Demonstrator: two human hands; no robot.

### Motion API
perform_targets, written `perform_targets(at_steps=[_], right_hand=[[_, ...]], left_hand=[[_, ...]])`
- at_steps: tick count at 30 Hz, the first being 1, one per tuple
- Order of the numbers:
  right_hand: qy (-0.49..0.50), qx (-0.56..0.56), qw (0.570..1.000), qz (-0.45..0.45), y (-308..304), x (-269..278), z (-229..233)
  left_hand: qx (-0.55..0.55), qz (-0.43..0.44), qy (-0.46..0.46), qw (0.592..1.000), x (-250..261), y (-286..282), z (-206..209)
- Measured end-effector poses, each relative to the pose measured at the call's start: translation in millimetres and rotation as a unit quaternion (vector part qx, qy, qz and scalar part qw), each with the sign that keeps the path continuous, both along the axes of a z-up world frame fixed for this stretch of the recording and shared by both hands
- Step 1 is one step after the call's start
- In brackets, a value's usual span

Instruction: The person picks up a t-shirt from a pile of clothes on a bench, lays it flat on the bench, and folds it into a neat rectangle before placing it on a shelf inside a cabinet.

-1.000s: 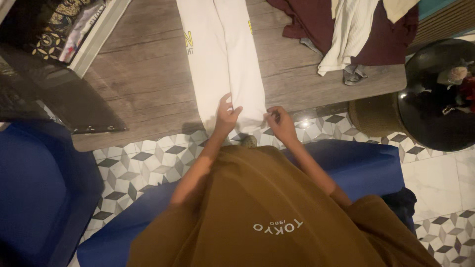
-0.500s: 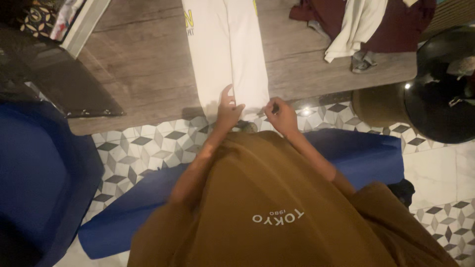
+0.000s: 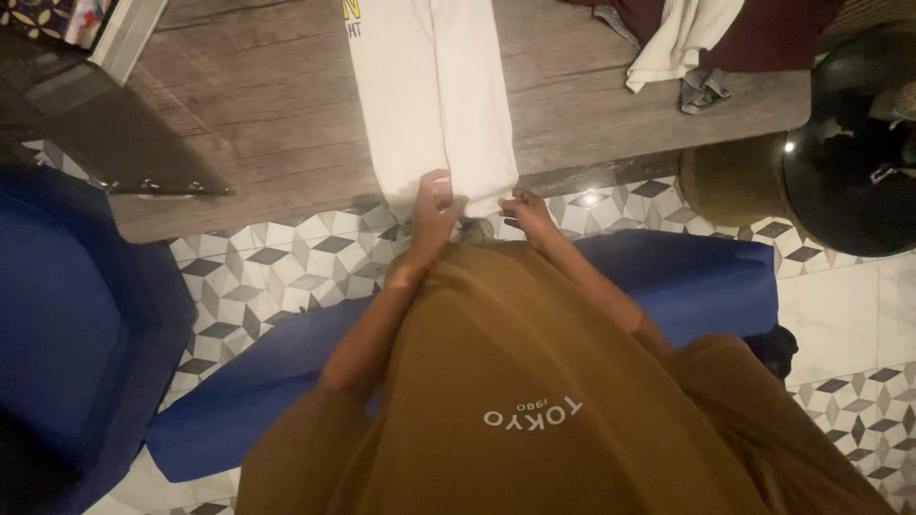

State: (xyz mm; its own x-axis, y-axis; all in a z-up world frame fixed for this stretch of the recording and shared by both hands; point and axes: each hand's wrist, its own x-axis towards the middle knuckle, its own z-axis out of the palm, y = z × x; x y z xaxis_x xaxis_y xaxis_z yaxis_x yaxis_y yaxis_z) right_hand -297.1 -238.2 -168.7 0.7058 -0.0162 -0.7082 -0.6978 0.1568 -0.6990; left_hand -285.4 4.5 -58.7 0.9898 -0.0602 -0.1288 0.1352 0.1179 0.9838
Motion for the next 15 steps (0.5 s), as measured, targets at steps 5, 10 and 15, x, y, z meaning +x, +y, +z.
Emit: perform_targets(at_steps=[5,10,15], right_hand=[[0.047,0.072,0.996,-0.014,-8.9,-8.1,0.5],[0.101,0.195,0.97,-0.101,-20.2,-16.0,0.0],[0.123,0.028,0.988,0.094,-16.2,-20.4,1.9]], left_hand=[[0.064,0.015,-0.001,0.998,-3.2,-0.7,-12.5],[-0.054,0.016,0.022,0.998,-4.0,0.4,-1.7],[-0.014,0.017,0.027,0.999,-0.4,-0.2,7.4]])
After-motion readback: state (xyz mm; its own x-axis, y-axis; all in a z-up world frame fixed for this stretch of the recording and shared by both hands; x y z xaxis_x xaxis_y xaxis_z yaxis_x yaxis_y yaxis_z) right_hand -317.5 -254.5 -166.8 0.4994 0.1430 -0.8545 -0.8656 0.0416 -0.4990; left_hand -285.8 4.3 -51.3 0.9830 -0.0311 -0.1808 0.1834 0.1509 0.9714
